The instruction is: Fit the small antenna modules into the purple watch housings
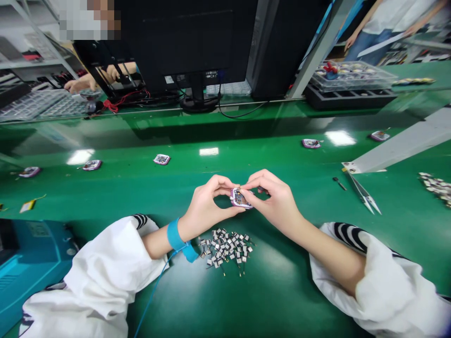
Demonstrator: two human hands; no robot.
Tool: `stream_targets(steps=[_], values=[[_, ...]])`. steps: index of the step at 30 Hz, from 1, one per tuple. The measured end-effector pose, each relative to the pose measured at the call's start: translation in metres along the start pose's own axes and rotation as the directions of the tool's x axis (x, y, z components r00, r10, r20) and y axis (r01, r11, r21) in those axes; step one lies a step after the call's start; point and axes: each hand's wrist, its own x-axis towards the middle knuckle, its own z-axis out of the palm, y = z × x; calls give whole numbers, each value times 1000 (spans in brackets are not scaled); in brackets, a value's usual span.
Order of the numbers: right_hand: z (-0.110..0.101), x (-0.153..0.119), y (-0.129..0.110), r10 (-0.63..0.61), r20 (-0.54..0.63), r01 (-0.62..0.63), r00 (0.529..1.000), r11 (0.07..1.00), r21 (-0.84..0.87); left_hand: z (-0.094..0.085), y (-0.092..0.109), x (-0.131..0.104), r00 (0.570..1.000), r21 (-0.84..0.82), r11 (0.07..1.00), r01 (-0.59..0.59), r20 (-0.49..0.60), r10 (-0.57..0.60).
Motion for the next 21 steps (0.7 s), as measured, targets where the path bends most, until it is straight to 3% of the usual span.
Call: stream_targets(steps=[3, 7, 13, 17, 21], values=[[-4, 1, 0, -123, 16, 124, 992, 986, -109, 0, 0, -1, 1000, -24, 1000, 0, 12, 0], [-9, 1, -1, -302, 137, 331, 943, 883, -333, 0, 1, 0, 1000, -42, 999, 26, 11, -25], [-17, 7, -5, -266, 240, 339, 934, 874, -350, -2, 5, 3, 989, -84, 989, 125, 87, -118], [-21, 16, -9, -344, 371, 476, 862, 801, -363, -3, 6, 4, 985, -111, 983, 146, 108, -134], [-26, 24, -9, -461, 461, 629, 758, 705, -327, -4, 5, 3, 985, -150, 976, 160, 81, -149]])
